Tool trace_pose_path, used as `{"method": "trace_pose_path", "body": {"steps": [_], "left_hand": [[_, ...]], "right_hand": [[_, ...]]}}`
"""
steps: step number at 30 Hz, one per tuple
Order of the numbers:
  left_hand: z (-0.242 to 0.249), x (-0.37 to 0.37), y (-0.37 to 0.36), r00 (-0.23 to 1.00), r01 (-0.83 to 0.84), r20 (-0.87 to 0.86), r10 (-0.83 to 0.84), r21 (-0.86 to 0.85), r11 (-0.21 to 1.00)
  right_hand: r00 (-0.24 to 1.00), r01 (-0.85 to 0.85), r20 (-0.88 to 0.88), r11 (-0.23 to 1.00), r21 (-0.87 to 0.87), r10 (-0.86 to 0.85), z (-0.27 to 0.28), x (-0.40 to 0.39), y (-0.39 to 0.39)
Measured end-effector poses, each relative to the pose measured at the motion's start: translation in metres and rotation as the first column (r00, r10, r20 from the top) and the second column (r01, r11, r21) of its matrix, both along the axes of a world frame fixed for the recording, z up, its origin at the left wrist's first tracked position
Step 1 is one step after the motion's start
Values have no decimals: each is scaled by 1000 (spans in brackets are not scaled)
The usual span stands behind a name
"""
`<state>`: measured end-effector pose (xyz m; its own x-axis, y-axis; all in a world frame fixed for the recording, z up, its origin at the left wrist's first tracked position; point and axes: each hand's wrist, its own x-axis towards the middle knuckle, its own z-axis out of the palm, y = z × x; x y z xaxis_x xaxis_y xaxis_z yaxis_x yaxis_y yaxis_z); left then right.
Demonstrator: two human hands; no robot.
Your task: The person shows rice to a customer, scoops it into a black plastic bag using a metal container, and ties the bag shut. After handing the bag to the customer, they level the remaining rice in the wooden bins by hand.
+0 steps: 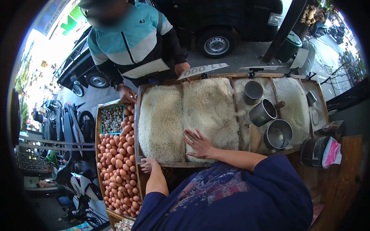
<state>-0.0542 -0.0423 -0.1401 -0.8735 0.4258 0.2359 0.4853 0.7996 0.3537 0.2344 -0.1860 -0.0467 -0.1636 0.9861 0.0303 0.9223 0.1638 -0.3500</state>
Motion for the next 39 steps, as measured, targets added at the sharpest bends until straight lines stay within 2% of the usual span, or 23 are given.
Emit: {"method": "trace_pose_path", "body": {"steps": [3, 4, 6, 7, 8, 9, 10, 11, 12, 14, 15, 16, 18, 20, 21, 23, 24, 26, 29, 30, 34, 37, 39], "left_hand": [[2, -4, -1, 998, 36, 45, -34, -53, 998], [11, -3, -2, 994, 53, 98, -45, -77, 996], [0, 0, 3, 999, 32, -3, -32, -12, 999], [-2, -1, 1, 998, 19, -62, -18, 9, 1000], [-5, -3, 0, 1000, 24, 6, -24, -7, 1000], [-8, -3, 1, 1000, 17, -27, -16, 11, 1000], [-16, -5, 1, 998, 11, -62, -9, 27, 1000], [-20, -6, 2, 995, 7, -96, -3, 45, 999], [-14, -6, 1, 999, 26, -20, -25, 43, 999], [16, 4, -3, 988, 40, 150, -40, 3, 999], [22, 7, -3, 972, 45, 234, -40, -16, 999], [19, 6, -3, 975, 45, 215, -45, 5, 999], [14, 3, -1, 981, 59, 186, -59, 6, 998], [15, 2, -3, 983, 78, 169, -77, 3, 997], [6, 2, -2, 995, 58, 84, -61, 36, 998], [-13, -1, 0, 995, 51, -96, -41, 106, 993], [-6, 1, 2, 998, 53, 10, -54, 79, 995], [19, 3, -2, 973, 74, 218, -77, 22, 997], [-8, -2, 0, 986, 56, 149, -68, 84, 995], [-1, 1, -1, 982, 54, 177, -70, 92, 994], [3, 0, -2, 970, 61, 230, -81, 96, 994], [7, 2, -3, 963, 75, 249, -101, 114, 991], [9, 1, -3, 953, 90, 281, -116, 104, 991]], "right_hand": [[997, -81, 24, 985, 153, 78, 2, -10, -1], [987, -157, -12, 982, 110, 159, -2, -14, -1], [949, -308, -63, 950, 46, 310, -5, -8, 12], [945, -318, -69, 948, 11, 318, -4, -3, 23], [942, -329, -81, 944, -26, 326, -5, 3, 37], [938, -340, -99, 938, -65, 333, -3, 8, 51], [947, -316, -40, 947, 53, 318, -10, 14, 65], [945, -326, 6, 942, 82, 327, -10, 25, 81], [941, -338, 56, 935, 110, 333, -8, 37, 98], [956, -289, 67, 957, 24, 287, -3, 58, 133], [960, -274, 79, 960, 53, 270, -5, 70, 148], [962, -264, 90, 961, 82, 257, 1, 80, 161], [990, -115, 92, 990, 78, 107, 18, 93, 175], [976, -131, 203, 960, 248, 81, -18, 105, 185], [966, -139, 252, 932, 334, 54, -34, 107, 185], [958, -159, 274, 947, 278, 80, -42, 103, 174], [956, -161, 282, 954, 254, 86, -45, 99, 166], [984, -108, 164, 976, 190, 77, -37, 84, 142], [997, -20, 79, 1000, 1, 19, -15, 65, 111], [998, 10, 70, 997, -73, -4, -10, 61, 106], [1000, 14, -21, 947, 321, -7, -12, 37, 98], [999, -11, 44, 976, 215, 2, -23, 30, 99], [997, 5, 79, 998, 59, -10, -17, 40, 94]]}}
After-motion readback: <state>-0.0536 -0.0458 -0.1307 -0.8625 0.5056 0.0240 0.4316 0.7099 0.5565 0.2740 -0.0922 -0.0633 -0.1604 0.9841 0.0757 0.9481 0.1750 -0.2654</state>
